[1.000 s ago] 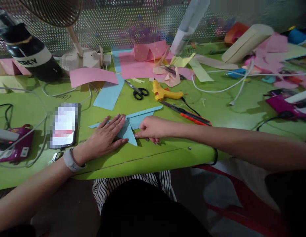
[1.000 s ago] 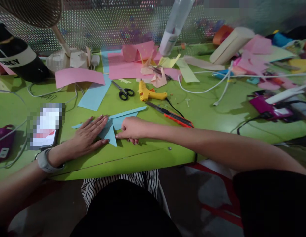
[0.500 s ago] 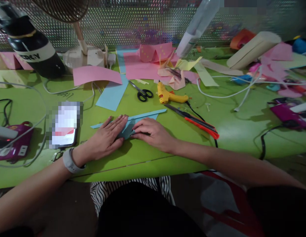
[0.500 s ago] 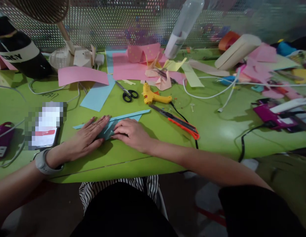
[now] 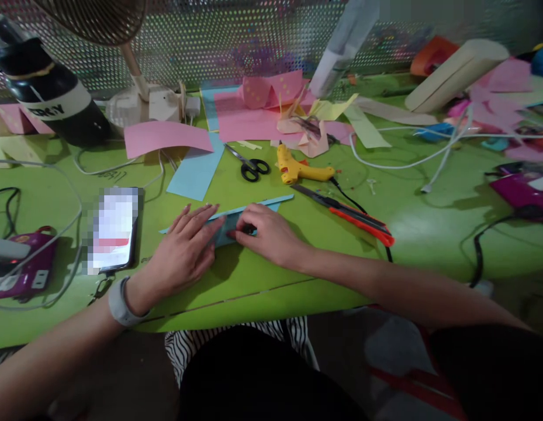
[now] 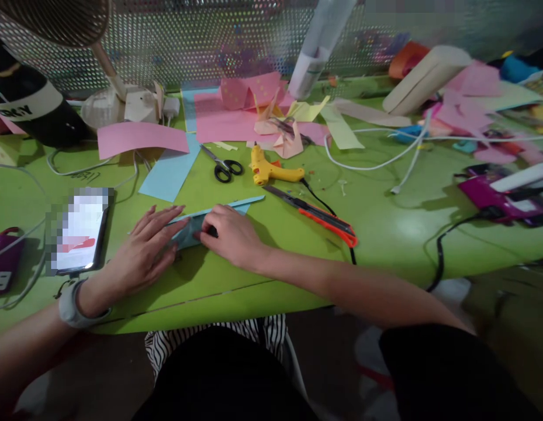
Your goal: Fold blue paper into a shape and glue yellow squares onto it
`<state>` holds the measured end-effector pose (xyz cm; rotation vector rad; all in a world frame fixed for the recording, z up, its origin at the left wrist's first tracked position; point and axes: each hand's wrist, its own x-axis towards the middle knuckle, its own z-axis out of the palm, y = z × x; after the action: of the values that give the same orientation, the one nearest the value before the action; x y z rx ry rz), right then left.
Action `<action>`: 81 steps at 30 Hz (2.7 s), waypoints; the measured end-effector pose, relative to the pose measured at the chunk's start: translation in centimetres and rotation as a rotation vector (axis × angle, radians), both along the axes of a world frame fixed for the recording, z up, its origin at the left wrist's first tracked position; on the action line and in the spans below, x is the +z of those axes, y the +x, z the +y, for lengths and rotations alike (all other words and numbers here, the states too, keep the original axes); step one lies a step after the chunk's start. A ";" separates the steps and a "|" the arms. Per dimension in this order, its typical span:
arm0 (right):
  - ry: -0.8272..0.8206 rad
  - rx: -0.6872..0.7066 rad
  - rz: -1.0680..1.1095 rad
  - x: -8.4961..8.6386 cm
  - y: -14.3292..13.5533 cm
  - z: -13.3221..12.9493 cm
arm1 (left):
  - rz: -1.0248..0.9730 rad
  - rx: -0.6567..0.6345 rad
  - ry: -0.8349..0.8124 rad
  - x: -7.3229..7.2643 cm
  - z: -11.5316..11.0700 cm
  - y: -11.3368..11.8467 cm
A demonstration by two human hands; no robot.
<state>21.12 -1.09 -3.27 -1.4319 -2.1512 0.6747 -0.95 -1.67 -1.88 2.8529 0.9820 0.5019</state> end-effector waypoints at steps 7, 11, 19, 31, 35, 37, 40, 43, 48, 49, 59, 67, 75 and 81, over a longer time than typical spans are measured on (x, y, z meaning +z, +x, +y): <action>-0.008 -0.008 -0.042 -0.1 -0.1 0.3 | 0.083 -0.104 0.256 0.2 -1.7 1.1; 0.002 -0.010 -0.046 -0.2 -0.1 0.4 | 0.174 -0.119 0.305 0.1 -1.6 1.2; 0.030 0.035 0.049 0.0 1.0 0.2 | 0.220 -0.120 0.295 0.0 -1.2 0.7; 0.205 0.144 -0.126 0.1 1.8 -0.4 | 0.229 -0.004 0.251 -0.3 -0.9 1.4; 0.249 0.239 -0.092 0.0 1.8 -0.6 | 0.227 0.002 0.206 -0.4 -0.8 1.1; 0.265 0.259 -0.101 0.0 1.8 -0.6 | 0.220 0.005 0.213 -0.4 -0.7 0.9; 0.266 0.254 -0.099 0.0 1.8 -0.6 | 0.168 -0.017 0.242 -0.1 -0.6 0.6; 0.261 0.247 -0.092 -0.1 1.7 -0.7 | 0.130 -0.098 0.229 0.2 -0.7 0.4; 0.273 0.246 -0.099 -0.1 1.6 -0.7 | 0.161 -0.130 0.175 0.4 -0.9 0.2; 0.282 0.250 -0.094 -0.1 1.6 -0.7 | 0.166 -0.134 0.169 0.4 -0.9 0.2; 0.267 0.190 -0.249 0.6 2.3 -0.6 | 0.167 -0.131 0.118 -0.1 -1.0 0.1; 0.246 0.223 -0.269 1.1 2.7 -0.3 | 0.202 -0.154 0.153 0.1 -0.9 0.3; 0.215 0.233 -0.258 1.2 2.9 -0.1 | 0.223 -0.172 0.196 -0.1 -0.7 0.3; 0.227 0.249 -0.251 1.2 2.9 -0.1 | 0.230 -0.173 0.202 0.0 -0.7 0.3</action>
<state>23.99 -1.22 -2.07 -1.1939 -2.5362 0.3314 -0.65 -2.39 -1.93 3.1970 0.7388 0.2750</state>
